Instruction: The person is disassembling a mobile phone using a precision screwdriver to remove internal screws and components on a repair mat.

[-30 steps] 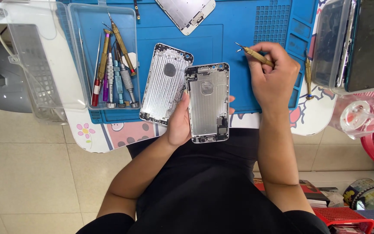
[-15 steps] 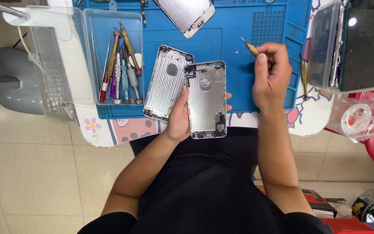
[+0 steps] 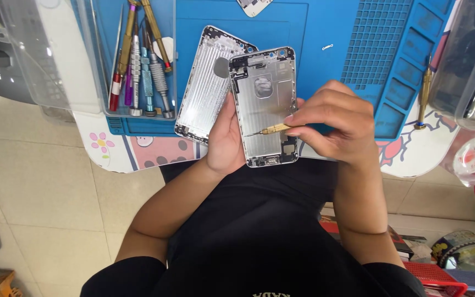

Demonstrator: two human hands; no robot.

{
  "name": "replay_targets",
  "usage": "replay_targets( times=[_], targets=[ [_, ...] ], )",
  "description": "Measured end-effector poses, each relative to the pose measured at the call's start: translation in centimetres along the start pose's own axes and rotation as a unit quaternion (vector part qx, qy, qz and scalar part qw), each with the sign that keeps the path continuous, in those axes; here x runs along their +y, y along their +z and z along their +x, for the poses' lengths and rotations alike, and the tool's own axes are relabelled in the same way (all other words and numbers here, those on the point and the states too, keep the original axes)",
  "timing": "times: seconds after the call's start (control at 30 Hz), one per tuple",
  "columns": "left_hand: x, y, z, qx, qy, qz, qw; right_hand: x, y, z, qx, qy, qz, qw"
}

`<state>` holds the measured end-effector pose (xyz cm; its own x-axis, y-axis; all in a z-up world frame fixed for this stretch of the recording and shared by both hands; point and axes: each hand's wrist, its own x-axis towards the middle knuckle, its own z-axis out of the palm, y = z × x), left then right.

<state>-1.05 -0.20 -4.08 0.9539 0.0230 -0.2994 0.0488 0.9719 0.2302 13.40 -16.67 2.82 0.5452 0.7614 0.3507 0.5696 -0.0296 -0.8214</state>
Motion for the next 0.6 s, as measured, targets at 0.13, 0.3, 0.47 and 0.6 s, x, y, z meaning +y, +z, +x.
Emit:
replay_targets(
  times=[0.13,0.3,0.47,0.6],
  targets=[
    [0.07,0.33,-0.32,0.002,-0.007,-0.008,1.0,-0.38,-0.07,0.26,-0.032,0.024,0.002,0.999],
    [0.55,0.55,-0.77,-0.035,-0.01,-0.011,0.999,0.1,0.13,0.05,-0.039,0.009,0.02,0.999],
    [0.43,0.77,-0.62,-0.038,-0.013,-0.011,0.999,0.05,-0.02,-0.2,-0.036,0.021,0.027,0.999],
    [0.28,0.32,-0.78,-0.035,-0.018,-0.007,0.999,0.08,-0.16,0.01,-0.043,0.013,0.02,0.999]
  ],
)
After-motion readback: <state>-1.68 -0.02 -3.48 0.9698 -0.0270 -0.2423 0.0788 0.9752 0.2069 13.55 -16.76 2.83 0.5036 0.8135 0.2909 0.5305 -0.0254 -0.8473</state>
